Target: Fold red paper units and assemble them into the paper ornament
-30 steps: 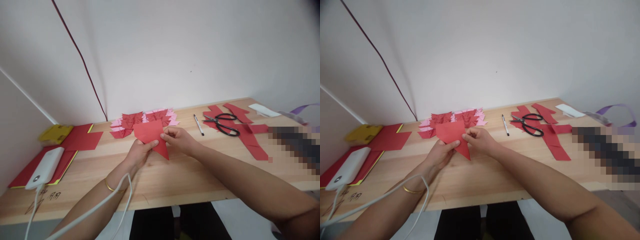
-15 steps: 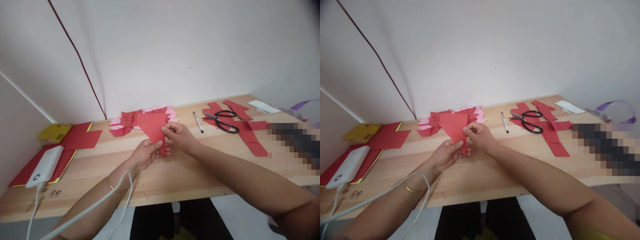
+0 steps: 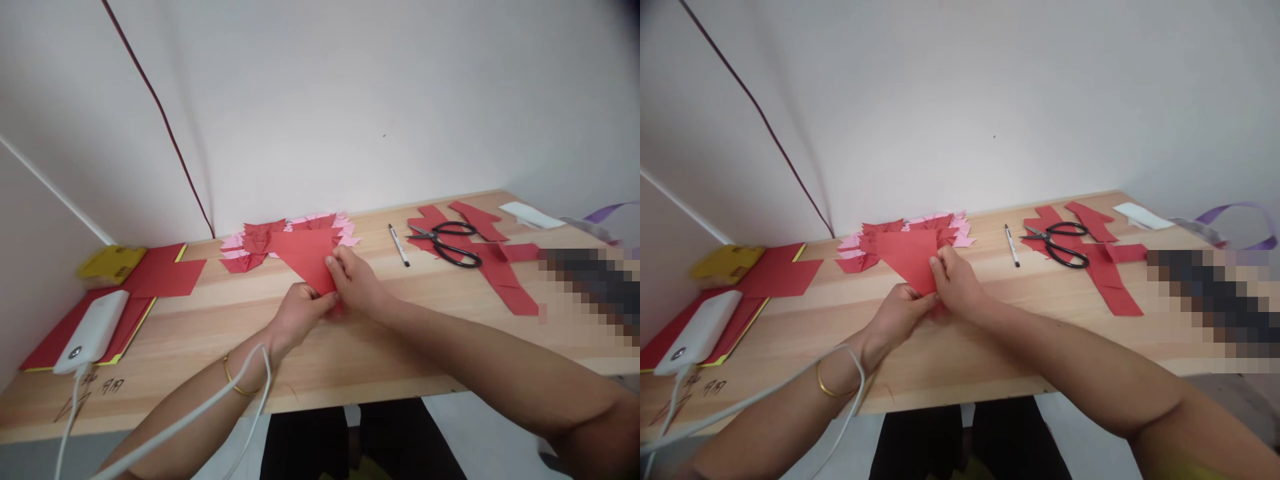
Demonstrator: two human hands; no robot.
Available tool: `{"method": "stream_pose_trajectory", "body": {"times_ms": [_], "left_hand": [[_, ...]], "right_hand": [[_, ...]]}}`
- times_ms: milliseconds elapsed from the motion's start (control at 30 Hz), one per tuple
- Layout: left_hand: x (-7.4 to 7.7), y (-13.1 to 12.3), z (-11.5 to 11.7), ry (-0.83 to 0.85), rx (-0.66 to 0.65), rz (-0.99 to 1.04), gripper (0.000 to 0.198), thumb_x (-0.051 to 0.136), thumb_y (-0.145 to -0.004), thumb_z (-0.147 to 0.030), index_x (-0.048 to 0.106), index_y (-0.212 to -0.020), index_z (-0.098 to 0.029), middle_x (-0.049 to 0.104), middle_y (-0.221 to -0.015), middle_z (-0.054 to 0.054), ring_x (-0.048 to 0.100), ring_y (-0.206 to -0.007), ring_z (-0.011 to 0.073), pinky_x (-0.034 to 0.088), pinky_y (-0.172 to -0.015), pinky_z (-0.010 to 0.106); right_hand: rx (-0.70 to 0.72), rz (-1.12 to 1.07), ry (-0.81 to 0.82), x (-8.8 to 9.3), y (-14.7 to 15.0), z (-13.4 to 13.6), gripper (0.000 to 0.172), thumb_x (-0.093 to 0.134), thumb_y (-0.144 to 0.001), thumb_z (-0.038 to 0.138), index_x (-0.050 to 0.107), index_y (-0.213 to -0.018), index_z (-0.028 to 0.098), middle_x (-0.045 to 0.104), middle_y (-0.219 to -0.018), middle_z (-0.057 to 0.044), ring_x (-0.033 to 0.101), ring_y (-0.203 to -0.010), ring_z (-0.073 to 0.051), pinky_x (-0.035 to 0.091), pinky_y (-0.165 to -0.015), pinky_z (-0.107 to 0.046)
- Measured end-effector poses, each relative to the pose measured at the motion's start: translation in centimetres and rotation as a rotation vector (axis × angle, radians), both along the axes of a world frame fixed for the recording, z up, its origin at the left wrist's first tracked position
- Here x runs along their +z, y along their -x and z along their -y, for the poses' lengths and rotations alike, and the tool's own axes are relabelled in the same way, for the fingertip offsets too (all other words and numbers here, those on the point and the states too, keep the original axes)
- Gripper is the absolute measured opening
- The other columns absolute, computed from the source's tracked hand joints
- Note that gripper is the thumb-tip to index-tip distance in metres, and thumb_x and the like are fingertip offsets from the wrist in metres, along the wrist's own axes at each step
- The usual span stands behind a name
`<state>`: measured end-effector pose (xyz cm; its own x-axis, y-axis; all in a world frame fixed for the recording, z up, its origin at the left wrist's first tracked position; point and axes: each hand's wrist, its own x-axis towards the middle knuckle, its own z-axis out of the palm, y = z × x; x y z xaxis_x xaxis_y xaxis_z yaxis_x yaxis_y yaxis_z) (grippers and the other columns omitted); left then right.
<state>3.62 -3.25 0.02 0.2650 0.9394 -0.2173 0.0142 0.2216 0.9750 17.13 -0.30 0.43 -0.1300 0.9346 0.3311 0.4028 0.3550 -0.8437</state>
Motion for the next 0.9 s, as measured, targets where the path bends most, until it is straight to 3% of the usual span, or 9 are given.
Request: {"method": "stream_pose_trajectory", "body": {"times_ms": [167,367,533,667,900], "left_hand": [[0.4,0.0,0.2,-0.059,0.011,-0.183,0.030,0.068,-0.069,-0.039,0.066,-0.061,-0.010,0.061,-0.055,0.004,0.048,-0.048,0.0083,0.035,-0.048,0.021],[0.6,-0.1,0.4,-0.165,0.035,-0.256,0.035,0.064,-0.073,-0.043,0.064,-0.057,-0.012,0.052,-0.047,-0.001,0.038,-0.043,0.0060,0.029,-0.045,0.021],[0.4,-0.4,0.5,-0.194,-0.013,-0.208,0.041,0.058,-0.077,-0.048,0.065,-0.060,-0.012,0.059,-0.054,0.002,0.047,-0.049,0.0093,0.035,-0.049,0.022],[0.4,-0.2,0.4,-0.233,-0.098,-0.174,0.034,0.061,-0.076,-0.045,0.066,-0.066,-0.012,0.063,-0.062,0.003,0.052,-0.057,0.0111,0.039,-0.055,0.023],[-0.6,-0.2,-0.1,-0.140,0.081,0.050,0.027,0.067,-0.071,-0.037,0.063,-0.064,-0.011,0.060,-0.060,0.002,0.052,-0.057,0.0105,0.040,-0.058,0.024]], "right_hand": [[-0.008,0.005,-0.020,0.2,0.0,0.1,0.023,0.036,-0.090,0.035,0.030,-0.071,0.023,0.036,-0.062,0.004,0.037,-0.056,-0.013,0.029,-0.054,-0.026],[0.062,-0.049,0.043,0.7,0.0,0.0,0.025,0.034,-0.091,0.036,0.031,-0.071,0.023,0.036,-0.063,0.004,0.038,-0.058,-0.013,0.032,-0.056,-0.027],[0.011,-0.031,-0.029,0.7,0.0,-0.1,0.024,0.034,-0.091,0.035,0.031,-0.071,0.023,0.036,-0.063,0.004,0.038,-0.059,-0.014,0.032,-0.056,-0.027],[-0.016,0.019,-0.102,0.5,-0.3,-0.4,0.022,0.034,-0.091,0.034,0.032,-0.073,0.023,0.038,-0.062,0.004,0.038,-0.056,-0.014,0.031,-0.055,-0.027],[0.013,0.107,-0.103,0.7,-0.3,-0.6,0.019,0.033,-0.091,0.035,0.035,-0.077,0.023,0.045,-0.062,0.002,0.043,-0.056,-0.014,0.032,-0.055,-0.027]]}}
